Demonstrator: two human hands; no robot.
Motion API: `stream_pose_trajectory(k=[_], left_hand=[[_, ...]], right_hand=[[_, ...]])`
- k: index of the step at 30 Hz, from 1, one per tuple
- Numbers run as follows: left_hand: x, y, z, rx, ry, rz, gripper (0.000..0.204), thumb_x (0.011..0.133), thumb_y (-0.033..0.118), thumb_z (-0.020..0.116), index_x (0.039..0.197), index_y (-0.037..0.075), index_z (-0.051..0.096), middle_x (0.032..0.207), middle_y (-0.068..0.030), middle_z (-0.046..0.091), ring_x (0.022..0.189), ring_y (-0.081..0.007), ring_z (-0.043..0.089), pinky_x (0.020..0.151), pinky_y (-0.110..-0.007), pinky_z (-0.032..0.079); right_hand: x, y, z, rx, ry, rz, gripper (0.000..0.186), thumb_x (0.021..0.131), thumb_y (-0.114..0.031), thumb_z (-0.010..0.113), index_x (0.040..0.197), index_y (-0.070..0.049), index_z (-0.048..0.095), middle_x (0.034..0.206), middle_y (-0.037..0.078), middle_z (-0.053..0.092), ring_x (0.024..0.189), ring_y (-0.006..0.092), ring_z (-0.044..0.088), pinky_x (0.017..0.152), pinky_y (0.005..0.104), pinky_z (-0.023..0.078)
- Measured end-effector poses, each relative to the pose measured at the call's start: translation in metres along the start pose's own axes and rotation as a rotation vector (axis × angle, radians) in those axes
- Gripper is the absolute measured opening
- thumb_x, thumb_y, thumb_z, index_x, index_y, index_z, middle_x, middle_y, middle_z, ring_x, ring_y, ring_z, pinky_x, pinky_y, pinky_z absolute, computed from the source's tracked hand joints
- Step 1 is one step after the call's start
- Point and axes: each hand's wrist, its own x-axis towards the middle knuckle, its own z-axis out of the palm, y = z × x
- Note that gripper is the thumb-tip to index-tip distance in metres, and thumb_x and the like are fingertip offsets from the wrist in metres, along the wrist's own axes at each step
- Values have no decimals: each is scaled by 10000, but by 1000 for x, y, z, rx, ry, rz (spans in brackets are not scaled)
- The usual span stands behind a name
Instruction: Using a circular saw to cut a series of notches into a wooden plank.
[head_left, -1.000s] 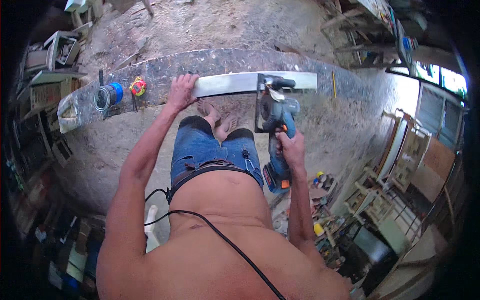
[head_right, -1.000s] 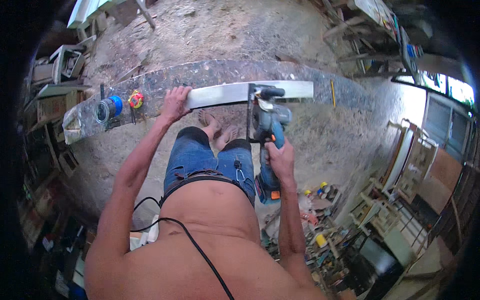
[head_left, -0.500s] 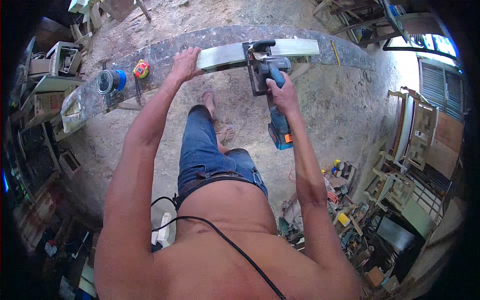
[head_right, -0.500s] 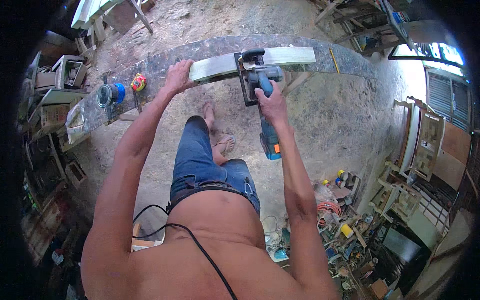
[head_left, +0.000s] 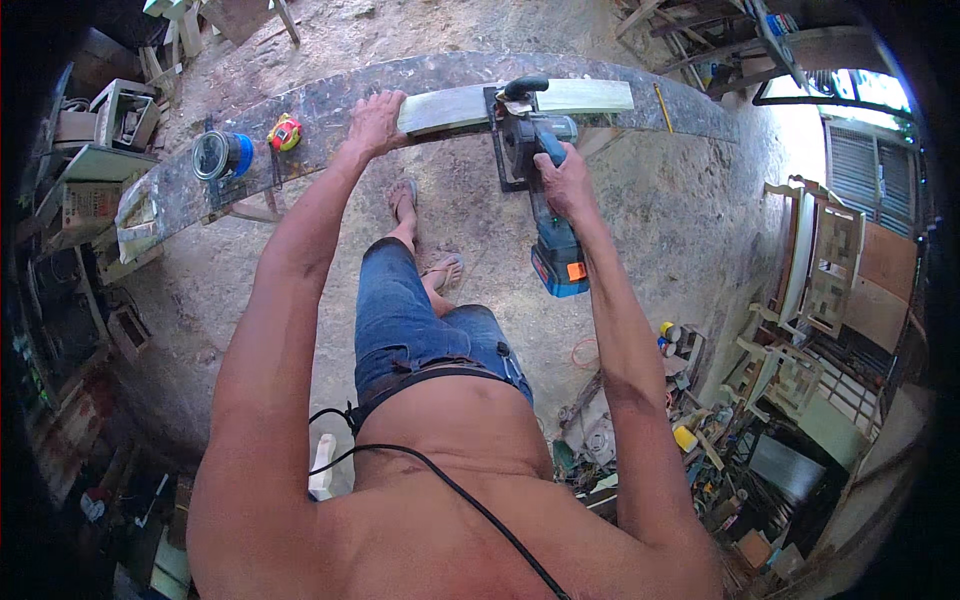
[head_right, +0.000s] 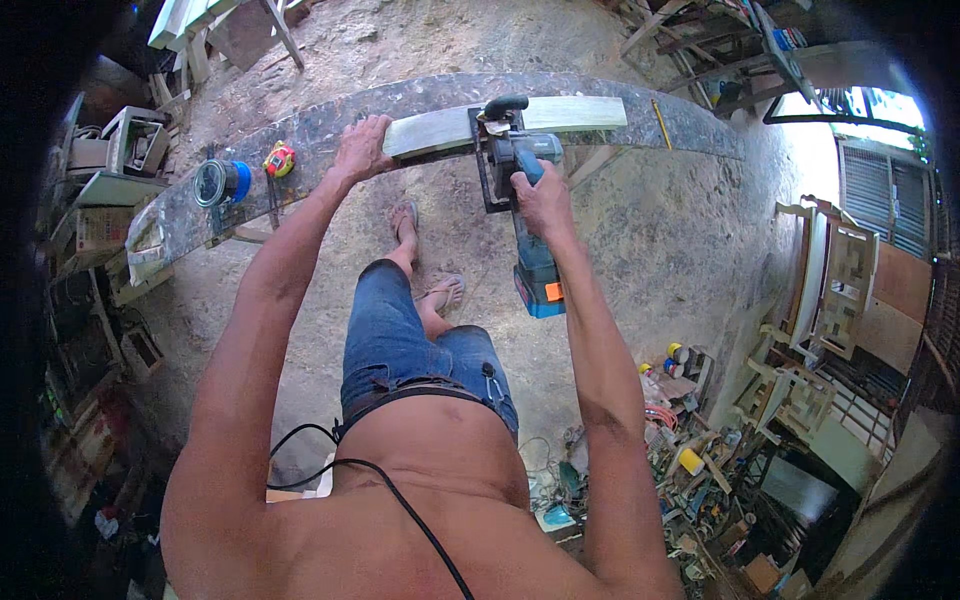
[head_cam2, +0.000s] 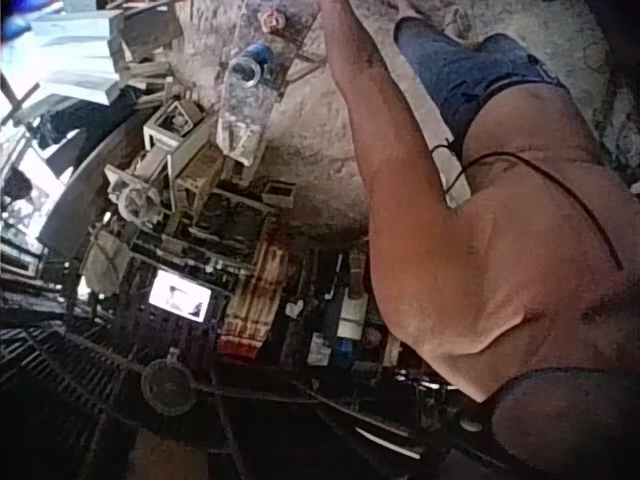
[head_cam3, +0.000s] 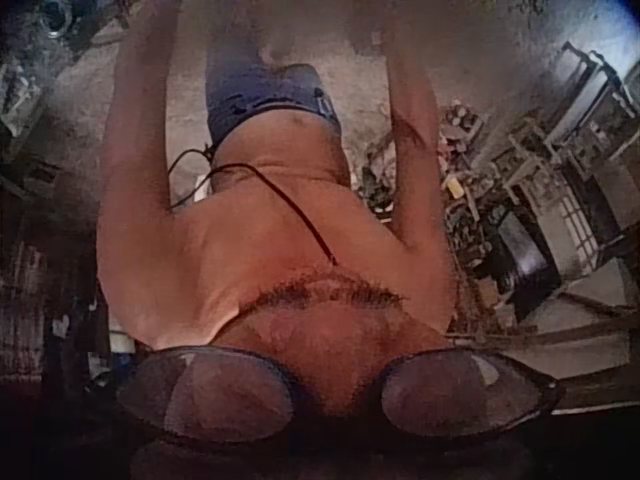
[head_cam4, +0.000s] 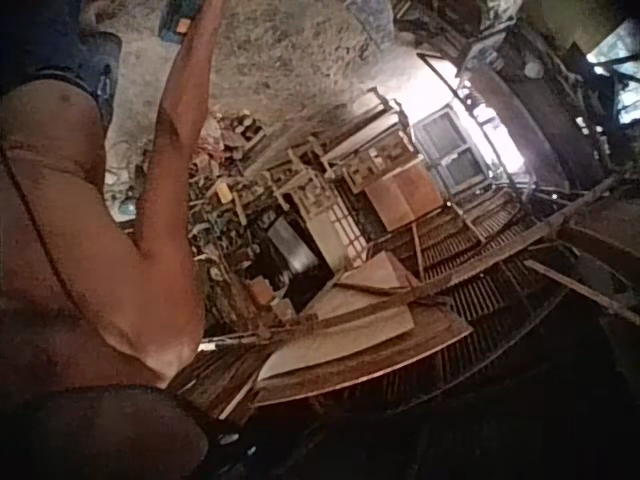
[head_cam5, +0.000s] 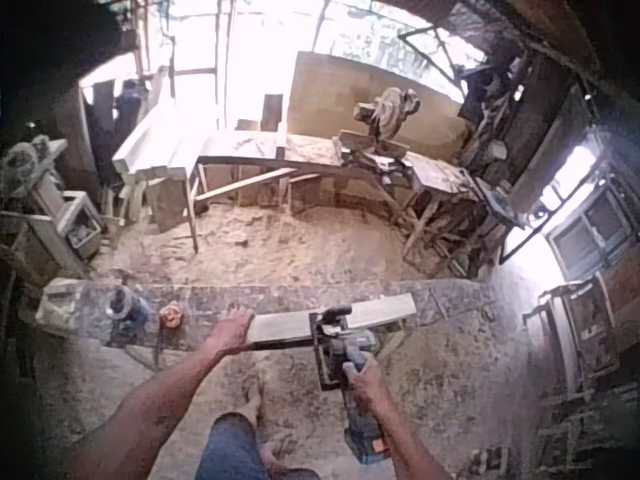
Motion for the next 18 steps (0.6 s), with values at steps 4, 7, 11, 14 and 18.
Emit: stream_pose_trajectory(k=[4,7,11,14,18], left_hand=[[3,-6,3,2,-2,5,754,802,513,872,1392,139,588,1273,-141,667,1249,-354,645,1023,-515,470],[1,-7,7,-6,17,14,753,799,512,874,1388,138,591,1265,-137,671,1253,-347,646,1028,-511,468],[2,-8,9,-3,52,18,758,790,518,879,1376,132,594,1257,-132,672,1250,-347,648,1027,-509,468],[2,-7,9,10,31,24,779,780,535,882,1380,131,591,1268,-133,674,1257,-345,647,1025,-511,468],[1,-4,9,-4,123,68,794,755,581,892,1351,132,619,1283,-126,676,1281,-339,642,1084,-512,455]], right_hand=[[0,0,6,36,12,4,570,993,-394,719,1395,7,664,1212,314,759,1168,474,738,1004,511,571],[-1,-1,7,46,22,-7,568,998,-399,717,1393,6,662,1208,313,760,1162,476,740,1000,511,573],[0,-7,6,47,8,13,555,1000,-402,722,1364,13,668,1188,311,762,1144,478,742,988,513,574],[2,-9,9,55,36,-20,536,1000,-387,726,1337,26,672,1168,312,763,1120,473,747,973,513,576],[9,-9,10,85,36,-47,512,999,-364,726,1313,38,673,1140,311,763,1092,458,753,957,505,577]])
